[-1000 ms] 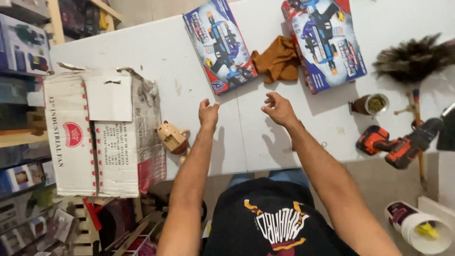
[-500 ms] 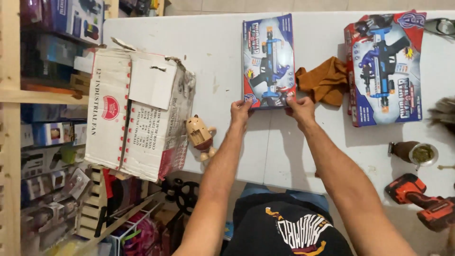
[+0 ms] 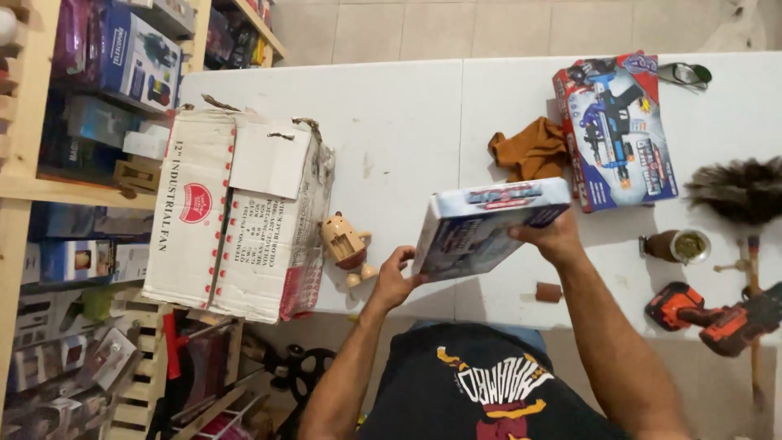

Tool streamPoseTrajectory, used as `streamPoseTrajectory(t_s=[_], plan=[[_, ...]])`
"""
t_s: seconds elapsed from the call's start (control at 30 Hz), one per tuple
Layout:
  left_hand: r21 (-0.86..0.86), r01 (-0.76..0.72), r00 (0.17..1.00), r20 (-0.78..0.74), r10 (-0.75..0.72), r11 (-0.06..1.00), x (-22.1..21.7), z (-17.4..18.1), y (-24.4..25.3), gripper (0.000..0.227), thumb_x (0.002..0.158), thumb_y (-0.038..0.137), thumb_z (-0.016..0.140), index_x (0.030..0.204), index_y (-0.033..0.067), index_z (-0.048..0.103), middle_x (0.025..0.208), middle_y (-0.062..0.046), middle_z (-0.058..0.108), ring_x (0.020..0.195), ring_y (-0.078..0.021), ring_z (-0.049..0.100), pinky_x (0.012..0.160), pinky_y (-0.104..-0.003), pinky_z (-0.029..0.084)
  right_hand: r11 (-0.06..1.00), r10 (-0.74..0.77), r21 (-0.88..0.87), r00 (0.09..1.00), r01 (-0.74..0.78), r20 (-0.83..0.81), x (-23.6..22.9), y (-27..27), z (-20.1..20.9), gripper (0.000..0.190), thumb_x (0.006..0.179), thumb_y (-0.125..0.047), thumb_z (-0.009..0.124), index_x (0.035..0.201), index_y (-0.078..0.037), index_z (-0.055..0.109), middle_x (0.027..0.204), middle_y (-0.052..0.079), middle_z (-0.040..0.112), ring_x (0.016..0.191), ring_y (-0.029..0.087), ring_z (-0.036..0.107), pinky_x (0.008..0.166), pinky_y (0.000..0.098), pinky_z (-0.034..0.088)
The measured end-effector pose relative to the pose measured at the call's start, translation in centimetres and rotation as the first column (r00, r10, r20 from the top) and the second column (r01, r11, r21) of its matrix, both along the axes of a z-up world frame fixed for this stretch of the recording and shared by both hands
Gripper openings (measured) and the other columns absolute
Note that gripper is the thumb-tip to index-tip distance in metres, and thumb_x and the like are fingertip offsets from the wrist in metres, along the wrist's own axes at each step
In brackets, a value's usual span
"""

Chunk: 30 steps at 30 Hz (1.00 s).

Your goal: Assembling a toy gun by inserting batteries, attaching modular parts, and preparing accessory pouches.

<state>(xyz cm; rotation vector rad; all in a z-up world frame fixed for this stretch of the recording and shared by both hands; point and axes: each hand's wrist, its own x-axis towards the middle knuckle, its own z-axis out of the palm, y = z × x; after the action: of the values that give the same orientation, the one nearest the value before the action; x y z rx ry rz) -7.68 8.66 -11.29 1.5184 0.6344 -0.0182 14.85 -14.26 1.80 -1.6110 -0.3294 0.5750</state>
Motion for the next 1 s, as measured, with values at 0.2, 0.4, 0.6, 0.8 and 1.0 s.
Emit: streamPoseTrajectory(t_s=[0.2, 0.4, 0.6, 0.8, 1.0], plan=[[0.005, 0.049, 0.965, 0.256, -0.049, 0.999, 2.2, 9.6, -1.5, 0.062, 0.071, 0.008, 0.092, 0.126, 0.011, 0.064, 0.111, -0.009, 0.072, 0.115, -0.0219, 0.065, 0.101, -0.044, 0.051, 0.974, 0.044, 0.214, 0.989, -0.075, 0.143, -4.4, -2.1, 0.1, 0.062, 0.055, 0.013, 0.094, 0.108, 0.001, 0.065, 0.099, 0.019, 0.071, 0.089, 0.024, 0.066, 0.083, 0.0383, 0.052], [0.157, 0.104, 0.869, 0.466, -0.167, 0.982, 2.4, 15.0, -1.9, 0.057, 0.071, 0.007, 0.093, 0.121, 0.0159, 0.067, 0.112, -0.006, 0.073, 0.112, -0.0256, 0.069, 0.097, -0.043, 0.054, 0.986, -0.048, 0.168, 0.92, -0.02, 0.389, -7.1, -3.8, 3.8, 0.059, 0.062, 0.011, 0.092, 0.113, 0.001, 0.065, 0.11, 0.02, 0.068, 0.106, 0.031, 0.067, 0.095, 0.0405, 0.05], [0.273, 0.124, 0.85, 0.467, -0.244, 0.954, 1.7, 16.2, -2.1, 0.052, 0.074, -0.003, 0.084, 0.119, 0.0112, 0.061, 0.114, -0.011, 0.072, 0.11, -0.0309, 0.069, 0.093, -0.044, 0.054, 0.966, 0.141, -0.256, 0.767, 0.031, 0.626, -8.6, -3.2, 5.4, 0.048, 0.065, 0.001, 0.092, 0.109, -0.005, 0.074, 0.103, 0.013, 0.074, 0.102, 0.035, 0.071, 0.089, 0.0426, 0.055], [0.307, 0.142, 0.832, 0.478, -0.282, 0.941, 0.3, 15.9, -2.0, 0.051, 0.07, 0.003, 0.09, 0.113, 0.0095, 0.064, 0.111, -0.013, 0.074, 0.109, -0.0335, 0.071, 0.095, -0.044, 0.055, 0.883, 0.318, -0.458, 0.583, 0.105, 0.747, -10.1, -3.1, 5.2, 0.038, 0.07, -0.011, 0.092, 0.103, -0.011, 0.074, 0.1, 0.003, 0.072, 0.101, 0.026, 0.071, 0.085, 0.038, 0.059], [0.304, 0.111, 0.821, 0.509, -0.26, 0.946, -0.1, 14.6, -2.4, 0.047, 0.071, 0.017, 0.094, 0.11, 0.0085, 0.068, 0.109, -0.011, 0.076, 0.109, -0.0296, 0.072, 0.098, -0.039, 0.055, 0.874, 0.354, -0.476, 0.536, 0.103, 0.766, -9.9, -3.4, 5.3, 0.028, 0.075, -0.012, 0.092, 0.097, -0.014, 0.074, 0.096, 0.003, 0.071, 0.097, 0.024, 0.071, 0.081, 0.036, 0.06]])
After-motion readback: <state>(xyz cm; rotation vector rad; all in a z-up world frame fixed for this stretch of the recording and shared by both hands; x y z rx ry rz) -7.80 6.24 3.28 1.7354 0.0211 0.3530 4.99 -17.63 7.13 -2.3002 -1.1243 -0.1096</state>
